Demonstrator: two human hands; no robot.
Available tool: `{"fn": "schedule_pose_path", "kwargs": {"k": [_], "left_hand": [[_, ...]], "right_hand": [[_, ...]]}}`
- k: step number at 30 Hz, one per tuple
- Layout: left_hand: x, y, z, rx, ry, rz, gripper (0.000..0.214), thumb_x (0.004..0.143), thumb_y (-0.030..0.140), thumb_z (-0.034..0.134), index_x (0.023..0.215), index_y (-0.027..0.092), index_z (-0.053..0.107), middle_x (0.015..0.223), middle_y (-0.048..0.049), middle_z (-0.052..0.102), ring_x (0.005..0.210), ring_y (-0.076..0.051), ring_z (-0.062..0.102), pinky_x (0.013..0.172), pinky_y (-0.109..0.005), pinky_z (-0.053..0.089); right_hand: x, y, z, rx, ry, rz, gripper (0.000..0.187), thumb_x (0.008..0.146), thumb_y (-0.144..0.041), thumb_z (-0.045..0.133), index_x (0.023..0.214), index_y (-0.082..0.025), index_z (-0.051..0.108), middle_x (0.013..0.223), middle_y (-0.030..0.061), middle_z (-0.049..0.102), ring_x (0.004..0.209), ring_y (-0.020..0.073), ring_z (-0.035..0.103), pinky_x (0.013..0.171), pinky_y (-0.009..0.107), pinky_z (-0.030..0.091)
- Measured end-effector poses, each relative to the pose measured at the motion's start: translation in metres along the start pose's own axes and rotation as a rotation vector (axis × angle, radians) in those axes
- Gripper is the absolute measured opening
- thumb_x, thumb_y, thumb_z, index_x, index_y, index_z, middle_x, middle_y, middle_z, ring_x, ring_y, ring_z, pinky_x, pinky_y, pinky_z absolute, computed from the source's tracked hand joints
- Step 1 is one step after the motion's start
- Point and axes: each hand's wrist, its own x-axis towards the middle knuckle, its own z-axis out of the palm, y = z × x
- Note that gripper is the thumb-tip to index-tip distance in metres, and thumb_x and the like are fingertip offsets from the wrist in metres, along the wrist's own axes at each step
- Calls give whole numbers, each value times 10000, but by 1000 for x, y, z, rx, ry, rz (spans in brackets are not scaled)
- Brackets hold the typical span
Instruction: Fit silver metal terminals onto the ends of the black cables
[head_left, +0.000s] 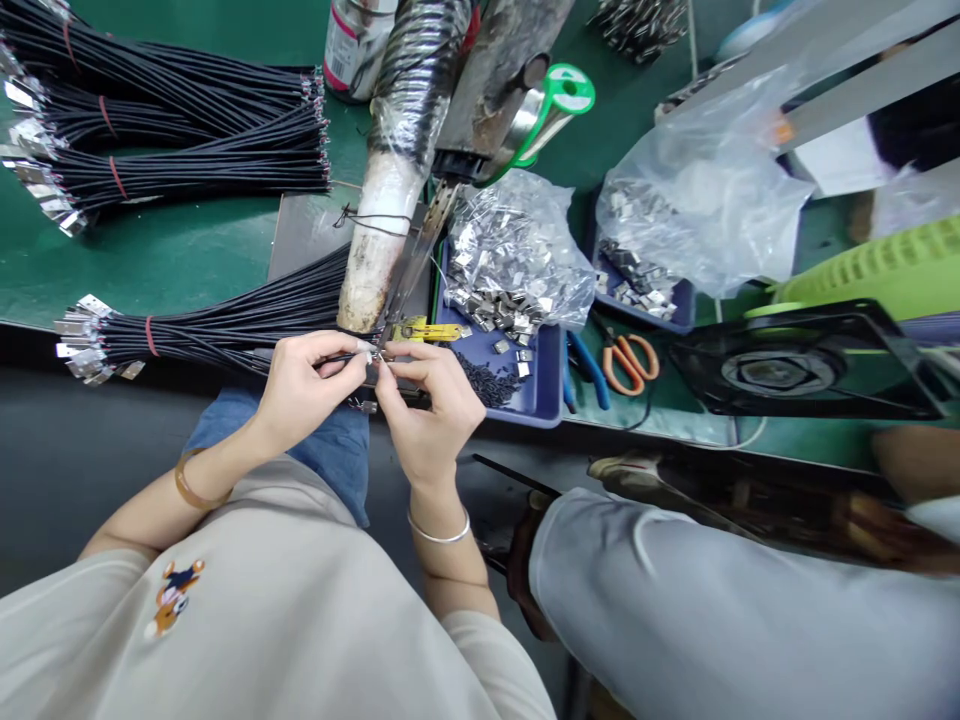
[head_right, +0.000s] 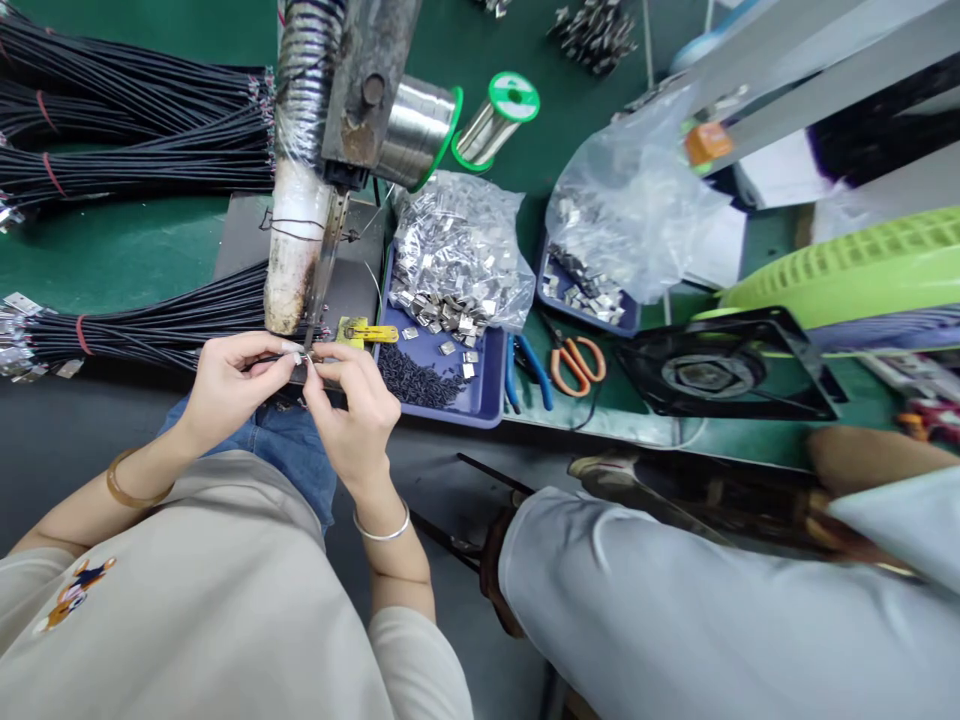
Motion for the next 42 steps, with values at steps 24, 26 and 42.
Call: {"fn": "schedule_pose_path", "kwargs": {"k": [24, 26, 42], "left_hand": [[-5, 12, -20, -121, -375, -66, 84, 806, 217, 673, 797, 134, 686, 673, -2, 638, 577, -88, 535, 572, -193, 436], [-10, 14, -21, -3, -349, 108, 56, 833, 160, 661, 807, 141, 706, 727, -18, 692, 599, -94, 570, 587, -196, 444], [-26, -5, -17, 358, -217, 559, 147, 945, 131, 556, 900, 128, 696, 751, -29, 750, 544, -86, 605, 532, -183, 425]], "right_hand": [[-13, 3, -16, 71, -18, -83, 133, 919, -144, 660, 901, -239, 569, 901, 19, 777, 786, 144, 768, 666, 236, 617], [-11, 2, -17, 249, -33, 117, 105, 946, -210, 634, 898, -236, 545, 810, -13, 724, 674, 124, 724, 597, 225, 597], [-16, -24, -28, -112, -208, 141, 98, 901, -234, 656, 808, -202, 652, 531, -101, 472, 405, 42, 357, 452, 191, 326]]}}
